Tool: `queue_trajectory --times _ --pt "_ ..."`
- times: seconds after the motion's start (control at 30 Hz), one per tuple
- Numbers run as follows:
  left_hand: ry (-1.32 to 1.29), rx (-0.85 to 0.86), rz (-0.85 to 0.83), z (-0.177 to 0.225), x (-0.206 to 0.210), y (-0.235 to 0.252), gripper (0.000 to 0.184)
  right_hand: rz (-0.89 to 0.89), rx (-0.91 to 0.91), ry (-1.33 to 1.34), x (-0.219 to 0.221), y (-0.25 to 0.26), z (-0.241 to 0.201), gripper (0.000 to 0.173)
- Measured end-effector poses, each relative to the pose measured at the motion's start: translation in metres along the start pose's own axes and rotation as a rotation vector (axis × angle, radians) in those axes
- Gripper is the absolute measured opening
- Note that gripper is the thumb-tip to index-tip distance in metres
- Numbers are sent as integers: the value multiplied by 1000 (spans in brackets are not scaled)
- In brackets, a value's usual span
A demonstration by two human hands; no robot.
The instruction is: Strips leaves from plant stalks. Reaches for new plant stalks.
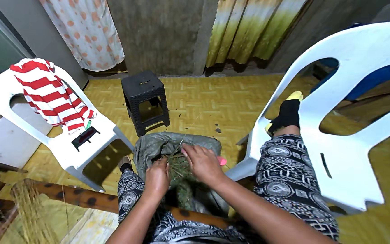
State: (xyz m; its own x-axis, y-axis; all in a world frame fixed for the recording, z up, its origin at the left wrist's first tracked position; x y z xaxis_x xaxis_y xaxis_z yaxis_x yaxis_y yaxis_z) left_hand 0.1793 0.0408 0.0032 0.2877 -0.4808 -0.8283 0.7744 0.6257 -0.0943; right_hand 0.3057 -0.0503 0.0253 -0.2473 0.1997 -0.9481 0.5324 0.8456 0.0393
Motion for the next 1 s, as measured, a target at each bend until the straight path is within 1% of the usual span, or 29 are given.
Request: queue_trajectory --times 0.17,0.27,0.37,0.43,0.5,0.6,0.73,0.87,0.93,1.0 --pt "-9 15 13 -3 -2 -5 37 38 31 -6 -6 10 13 41" --pt "-37 8 8 -5 -5 -7 37 72 107 6 -16 20 29 40" --pt "-87 -10 -15 -8 -6 -7 38 163 179 64 -29 26 47 41" --pt "-121 -37 -40 -10 -5 -6 39 128 174 135 -30 23 45 42" --pt "-157 -45 -44 -9 -4 -4 39 40 134 217 -23 15 32 43" --pt "-209 -36 -35 -5 -4 -2 37 1 66 286 -7 2 12 43" --pt "-256 -43 -67 -5 -4 -2 36 7 75 195 -3 2 15 42" --pt "-278 -42 -61 -8 -4 -5 34 142 132 135 -13 14 36 40" --pt "-271 -54 -64 -9 -4 -5 34 138 156 169 -18 16 41 41" --pt "-246 -64 -68 -9 -3 -3 36 76 111 204 -16 11 31 43"
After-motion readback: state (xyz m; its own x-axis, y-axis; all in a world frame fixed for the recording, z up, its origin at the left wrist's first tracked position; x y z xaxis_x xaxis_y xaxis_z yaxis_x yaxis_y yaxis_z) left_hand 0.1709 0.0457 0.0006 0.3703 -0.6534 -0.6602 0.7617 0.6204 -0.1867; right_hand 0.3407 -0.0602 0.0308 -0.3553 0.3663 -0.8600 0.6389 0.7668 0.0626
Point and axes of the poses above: each hand's wrist, its own y-axis towards the middle knuckle, its own x-axis out of the palm, z = x × y, the point moved 6 cm from there along y, towards the middle knuckle, and after that the axes turned 3 degrees about z, right-handed, at the moved point
